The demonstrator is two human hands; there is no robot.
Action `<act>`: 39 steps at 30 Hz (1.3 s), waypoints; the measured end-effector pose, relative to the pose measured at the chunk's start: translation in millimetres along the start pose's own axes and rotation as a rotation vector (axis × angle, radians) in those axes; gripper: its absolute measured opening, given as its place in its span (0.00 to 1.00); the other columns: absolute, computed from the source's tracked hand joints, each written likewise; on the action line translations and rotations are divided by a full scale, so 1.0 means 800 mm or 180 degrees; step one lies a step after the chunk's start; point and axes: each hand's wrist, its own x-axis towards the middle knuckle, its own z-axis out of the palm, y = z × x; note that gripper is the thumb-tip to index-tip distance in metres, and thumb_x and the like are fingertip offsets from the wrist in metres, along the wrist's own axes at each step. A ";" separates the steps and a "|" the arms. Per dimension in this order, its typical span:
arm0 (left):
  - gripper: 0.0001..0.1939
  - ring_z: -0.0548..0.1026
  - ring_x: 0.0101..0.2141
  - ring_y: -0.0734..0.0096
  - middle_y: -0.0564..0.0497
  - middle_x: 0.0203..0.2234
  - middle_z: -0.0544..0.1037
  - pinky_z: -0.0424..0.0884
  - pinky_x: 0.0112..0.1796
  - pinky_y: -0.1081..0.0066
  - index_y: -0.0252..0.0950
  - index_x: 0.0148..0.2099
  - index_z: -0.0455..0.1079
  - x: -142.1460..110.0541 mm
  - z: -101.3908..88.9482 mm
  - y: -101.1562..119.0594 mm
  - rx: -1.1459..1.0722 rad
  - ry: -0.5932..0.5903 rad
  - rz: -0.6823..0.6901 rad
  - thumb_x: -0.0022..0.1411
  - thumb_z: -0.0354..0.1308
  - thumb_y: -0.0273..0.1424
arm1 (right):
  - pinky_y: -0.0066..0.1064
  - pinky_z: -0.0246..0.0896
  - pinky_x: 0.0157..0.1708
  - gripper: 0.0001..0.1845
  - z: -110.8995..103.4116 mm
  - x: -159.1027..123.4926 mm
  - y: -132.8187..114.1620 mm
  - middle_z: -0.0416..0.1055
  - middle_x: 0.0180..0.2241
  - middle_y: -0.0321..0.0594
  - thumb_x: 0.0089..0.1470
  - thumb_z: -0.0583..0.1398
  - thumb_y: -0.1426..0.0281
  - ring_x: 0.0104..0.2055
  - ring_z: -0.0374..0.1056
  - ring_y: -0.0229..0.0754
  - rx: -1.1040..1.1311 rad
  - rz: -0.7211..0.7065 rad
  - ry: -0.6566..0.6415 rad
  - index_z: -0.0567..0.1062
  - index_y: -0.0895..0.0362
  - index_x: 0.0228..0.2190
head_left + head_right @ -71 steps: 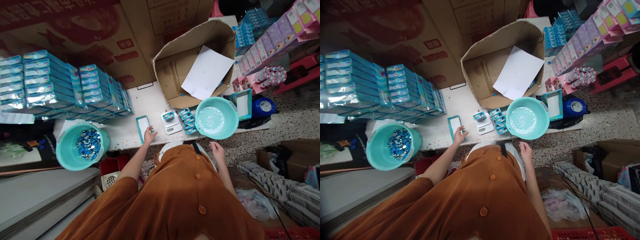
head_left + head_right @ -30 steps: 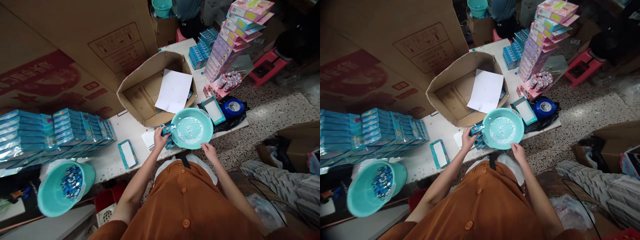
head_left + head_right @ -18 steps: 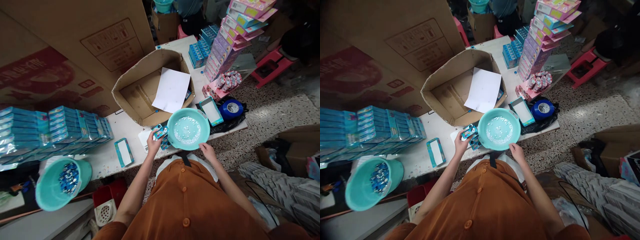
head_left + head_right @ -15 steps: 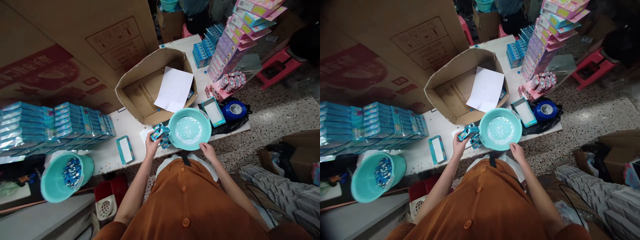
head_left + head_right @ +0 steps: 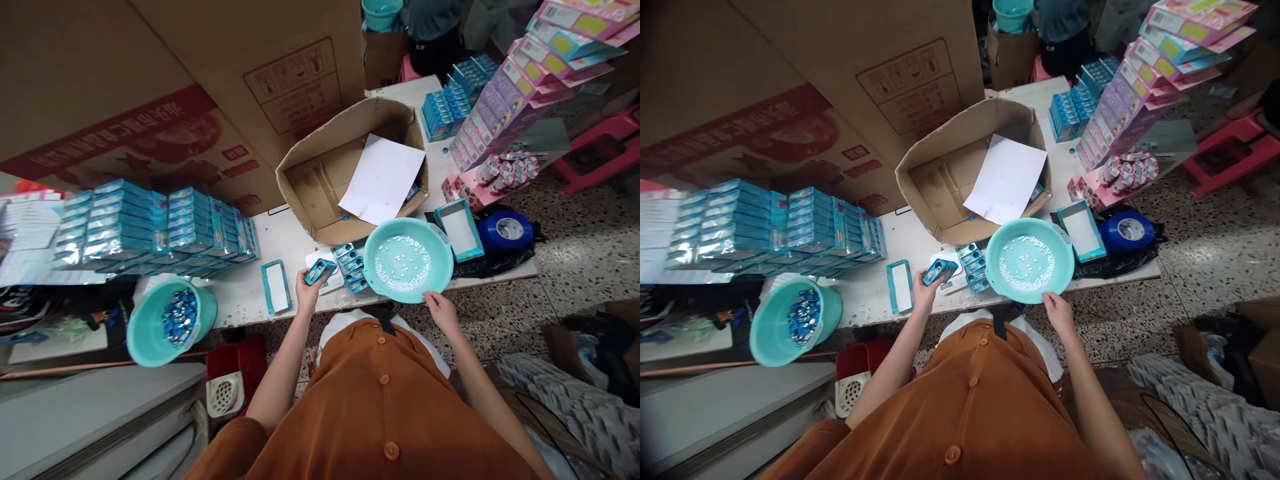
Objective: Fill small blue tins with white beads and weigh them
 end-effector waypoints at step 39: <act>0.21 0.69 0.34 0.72 0.55 0.33 0.71 0.65 0.37 0.73 0.39 0.40 0.64 0.132 -0.036 -0.093 -0.0101 -0.1336 0.0133 0.42 0.65 0.27 | 0.36 0.64 0.38 0.29 0.167 -0.209 -0.036 0.77 0.33 0.48 0.48 0.55 0.47 0.35 0.72 0.48 0.0459 0.0836 0.1169 0.77 0.58 0.35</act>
